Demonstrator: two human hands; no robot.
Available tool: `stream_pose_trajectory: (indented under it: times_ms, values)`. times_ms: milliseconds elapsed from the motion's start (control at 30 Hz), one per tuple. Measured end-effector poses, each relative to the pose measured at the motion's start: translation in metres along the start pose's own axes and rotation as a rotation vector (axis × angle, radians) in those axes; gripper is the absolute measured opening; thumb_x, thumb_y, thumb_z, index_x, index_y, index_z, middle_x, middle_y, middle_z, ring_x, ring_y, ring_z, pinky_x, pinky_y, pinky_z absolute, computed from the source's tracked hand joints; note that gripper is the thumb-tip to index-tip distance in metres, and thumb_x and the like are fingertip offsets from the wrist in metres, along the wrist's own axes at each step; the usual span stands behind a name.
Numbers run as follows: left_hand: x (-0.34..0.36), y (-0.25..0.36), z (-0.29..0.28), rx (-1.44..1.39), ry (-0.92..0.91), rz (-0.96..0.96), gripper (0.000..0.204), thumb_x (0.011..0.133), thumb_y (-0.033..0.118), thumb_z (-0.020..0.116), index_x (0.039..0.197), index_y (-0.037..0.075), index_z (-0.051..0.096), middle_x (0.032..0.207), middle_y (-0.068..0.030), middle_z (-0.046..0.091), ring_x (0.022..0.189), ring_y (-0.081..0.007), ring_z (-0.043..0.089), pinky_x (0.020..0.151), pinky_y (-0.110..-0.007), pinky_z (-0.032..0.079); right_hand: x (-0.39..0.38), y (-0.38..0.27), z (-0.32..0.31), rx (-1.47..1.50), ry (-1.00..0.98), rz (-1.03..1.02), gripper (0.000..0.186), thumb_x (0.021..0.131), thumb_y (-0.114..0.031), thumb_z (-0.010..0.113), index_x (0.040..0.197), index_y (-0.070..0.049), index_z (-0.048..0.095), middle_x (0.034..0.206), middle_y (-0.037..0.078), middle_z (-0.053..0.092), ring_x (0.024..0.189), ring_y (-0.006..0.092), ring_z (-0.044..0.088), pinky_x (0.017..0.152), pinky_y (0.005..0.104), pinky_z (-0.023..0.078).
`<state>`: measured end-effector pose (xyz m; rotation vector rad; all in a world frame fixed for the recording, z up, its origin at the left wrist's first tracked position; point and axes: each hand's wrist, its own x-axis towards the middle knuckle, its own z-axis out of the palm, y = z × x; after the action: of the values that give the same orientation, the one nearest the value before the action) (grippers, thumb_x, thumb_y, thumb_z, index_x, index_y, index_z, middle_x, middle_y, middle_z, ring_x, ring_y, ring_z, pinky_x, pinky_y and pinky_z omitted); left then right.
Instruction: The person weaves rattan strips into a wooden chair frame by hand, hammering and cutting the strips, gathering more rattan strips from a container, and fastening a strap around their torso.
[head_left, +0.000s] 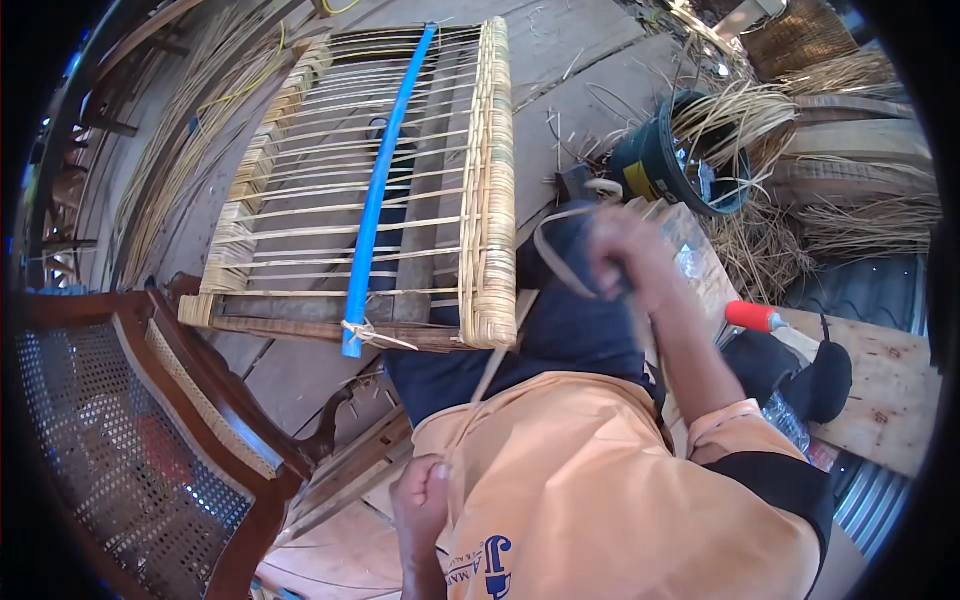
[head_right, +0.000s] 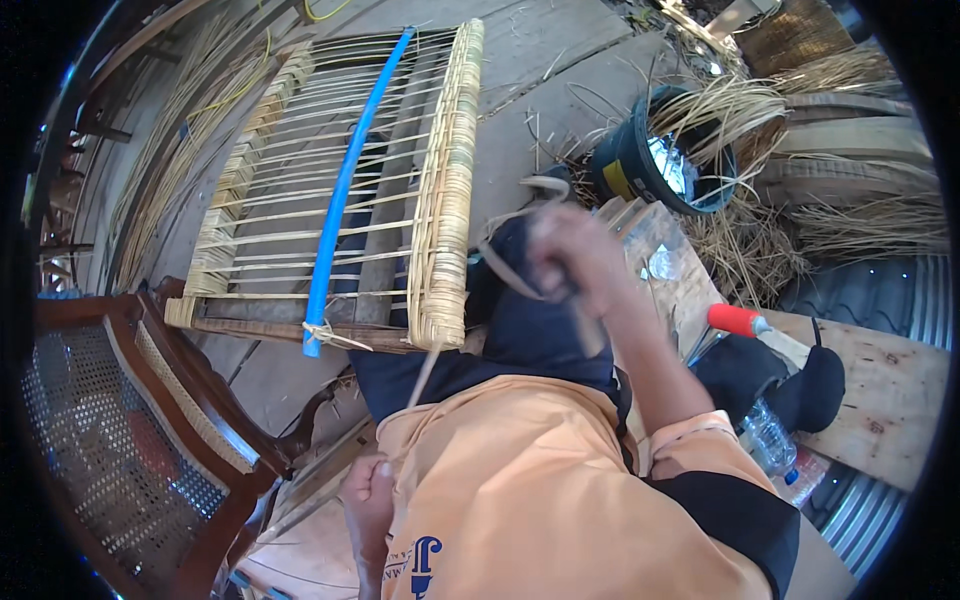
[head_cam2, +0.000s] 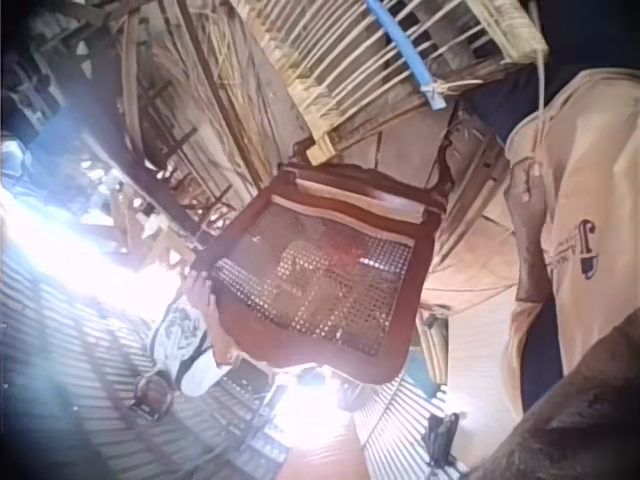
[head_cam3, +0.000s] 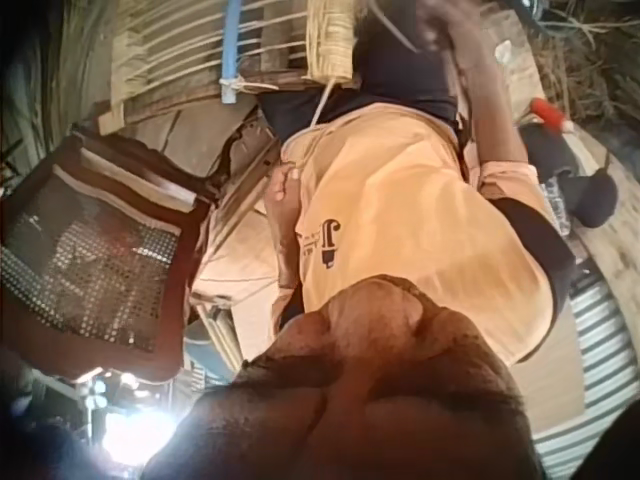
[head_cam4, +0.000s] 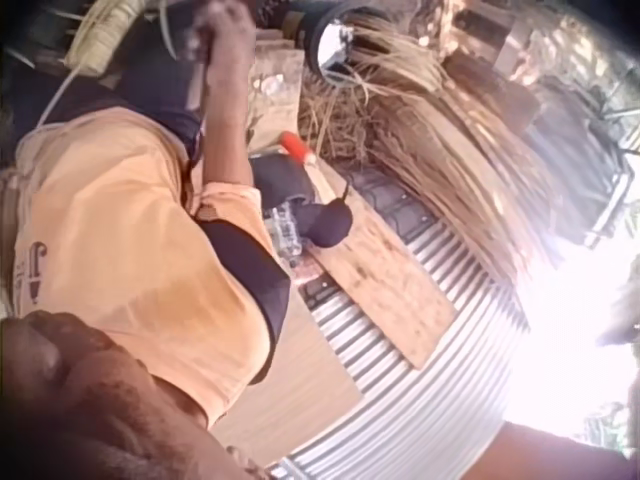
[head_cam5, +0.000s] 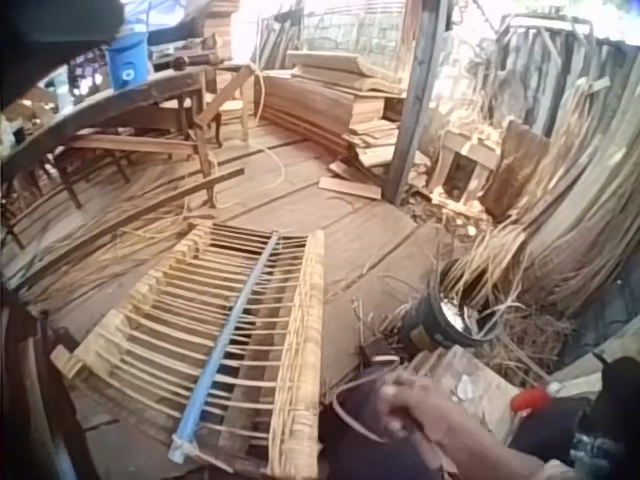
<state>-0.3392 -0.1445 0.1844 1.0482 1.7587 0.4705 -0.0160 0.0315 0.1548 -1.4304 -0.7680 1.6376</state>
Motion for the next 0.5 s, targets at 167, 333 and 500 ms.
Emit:
stream_pose_trajectory:
  times_ms: [167,333,500]
  values:
    - [0.013,-0.022,0.002,-0.038,0.084,-0.058,0.016,0.084,0.013,0.059,0.091,-0.001,0.06,0.077,-0.0108,0.062,0.07,-0.0128,0.057,0.067,-0.027,0.046,0.005,0.05,-0.1,-0.548,0.216,-0.156,0.018,0.086,-0.02,0.055,0.09,-0.002,0.055,0.065,0.004,0.054,0.059,0.0094,0.055,0.051,0.0238,0.041]
    - [0.033,-0.02,0.022,-0.176,0.061,-0.033,0.019,0.09,0.016,0.054,0.09,-0.001,0.062,0.068,-0.0066,0.059,0.059,-0.0122,0.052,0.058,-0.025,0.043,-0.047,0.155,-0.144,-1.211,0.313,0.197,0.041,0.089,-0.036,0.046,0.104,0.002,0.057,0.09,0.027,0.06,0.089,0.0411,0.058,0.076,0.0455,0.044]
    - [0.038,0.001,0.022,-0.561,-0.101,-0.103,0.022,0.092,0.015,0.048,0.082,-0.002,0.059,0.06,0.0023,0.044,0.054,-0.005,0.037,0.049,-0.02,0.032,-0.06,0.126,-0.108,-1.064,0.295,0.002,0.027,0.087,-0.019,0.053,0.103,0.002,0.061,0.08,0.014,0.063,0.07,0.0238,0.061,0.065,0.0351,0.047]
